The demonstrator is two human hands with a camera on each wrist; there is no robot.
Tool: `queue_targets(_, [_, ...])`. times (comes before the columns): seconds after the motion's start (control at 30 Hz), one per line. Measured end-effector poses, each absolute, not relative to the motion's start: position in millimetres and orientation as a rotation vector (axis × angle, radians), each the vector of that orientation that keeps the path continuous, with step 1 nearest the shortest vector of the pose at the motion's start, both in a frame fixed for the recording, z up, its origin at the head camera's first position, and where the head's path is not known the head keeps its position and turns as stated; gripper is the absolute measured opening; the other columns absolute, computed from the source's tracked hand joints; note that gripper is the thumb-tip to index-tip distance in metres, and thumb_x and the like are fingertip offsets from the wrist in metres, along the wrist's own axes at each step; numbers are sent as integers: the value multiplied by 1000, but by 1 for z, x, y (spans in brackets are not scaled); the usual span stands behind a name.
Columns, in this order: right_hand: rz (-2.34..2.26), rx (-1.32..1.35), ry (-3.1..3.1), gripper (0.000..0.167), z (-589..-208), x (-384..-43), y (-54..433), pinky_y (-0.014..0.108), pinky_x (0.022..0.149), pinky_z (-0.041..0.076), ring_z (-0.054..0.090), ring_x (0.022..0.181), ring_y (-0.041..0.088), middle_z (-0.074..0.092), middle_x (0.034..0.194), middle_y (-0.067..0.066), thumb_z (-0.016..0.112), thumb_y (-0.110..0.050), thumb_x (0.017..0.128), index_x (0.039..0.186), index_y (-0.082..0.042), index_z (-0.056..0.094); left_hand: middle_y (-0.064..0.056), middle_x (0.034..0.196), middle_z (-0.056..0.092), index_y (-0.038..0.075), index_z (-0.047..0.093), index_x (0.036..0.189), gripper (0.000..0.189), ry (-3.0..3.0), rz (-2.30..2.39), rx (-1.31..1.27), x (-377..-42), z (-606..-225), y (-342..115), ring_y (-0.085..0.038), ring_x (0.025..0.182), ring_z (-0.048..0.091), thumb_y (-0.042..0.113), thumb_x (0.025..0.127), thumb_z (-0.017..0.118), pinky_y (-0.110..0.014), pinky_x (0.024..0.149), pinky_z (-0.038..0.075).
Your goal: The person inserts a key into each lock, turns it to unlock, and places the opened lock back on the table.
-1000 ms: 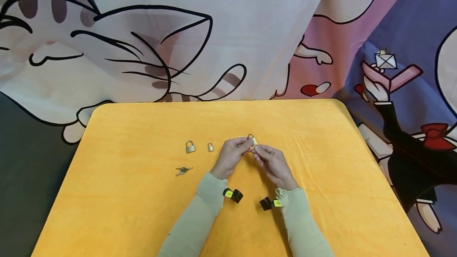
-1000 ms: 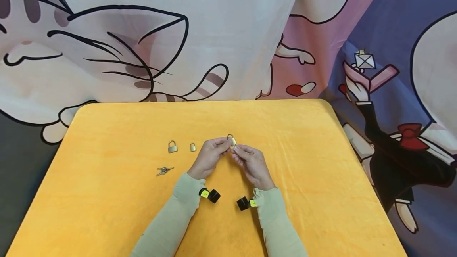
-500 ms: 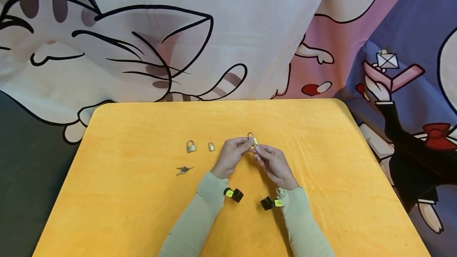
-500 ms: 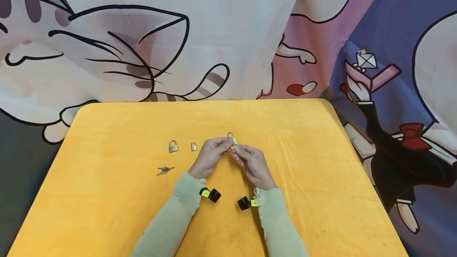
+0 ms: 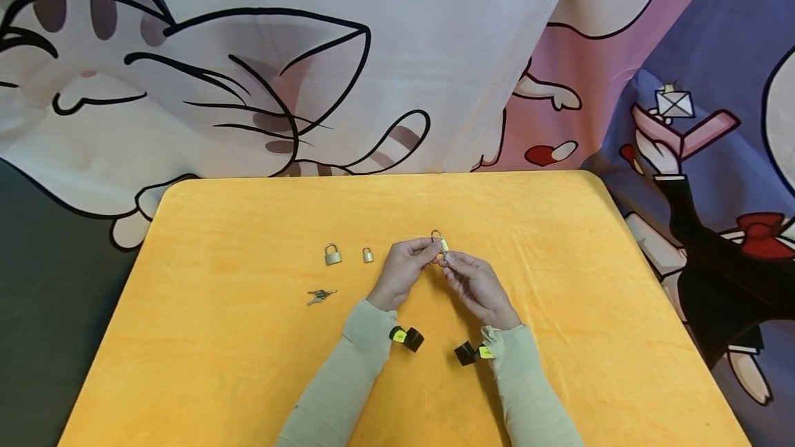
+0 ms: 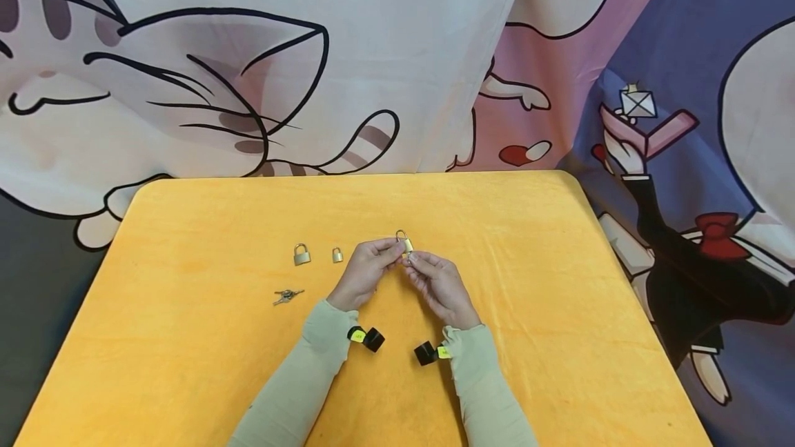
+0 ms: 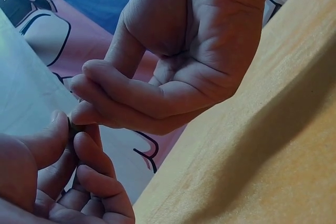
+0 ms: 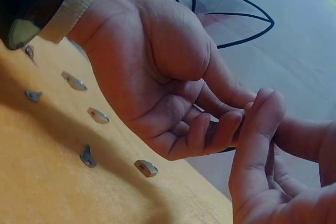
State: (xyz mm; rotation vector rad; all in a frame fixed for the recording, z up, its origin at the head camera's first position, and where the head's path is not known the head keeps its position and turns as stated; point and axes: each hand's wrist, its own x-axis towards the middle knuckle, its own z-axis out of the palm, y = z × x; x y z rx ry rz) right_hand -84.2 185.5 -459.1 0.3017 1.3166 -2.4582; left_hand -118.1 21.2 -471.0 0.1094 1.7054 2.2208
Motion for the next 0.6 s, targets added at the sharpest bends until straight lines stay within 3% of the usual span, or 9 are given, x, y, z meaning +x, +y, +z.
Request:
queue_targets(0.43, [-2438, 348, 1392, 23, -462, -86, 184, 20, 76, 56, 70, 80, 9, 74, 91, 3, 54, -5, 104, 94, -9, 75, -1, 92, 72, -6, 71, 117, 32, 1724, 2225, 70, -120, -471, 21, -10, 82, 61, 20, 98, 68, -46, 90, 50])
queue_targets(0.6, [-2416, 362, 1515, 13, -463, -86, 182, 24, 77, 58, 72, 82, 13, 75, 91, 6, 57, -2, 101, 104, -2, 70, -7, 99, 74, -7, 71, 115, 31, 1726, 2238, 70, -120, -475, 23, -10, 86, 66, 18, 97, 70, -46, 92, 51])
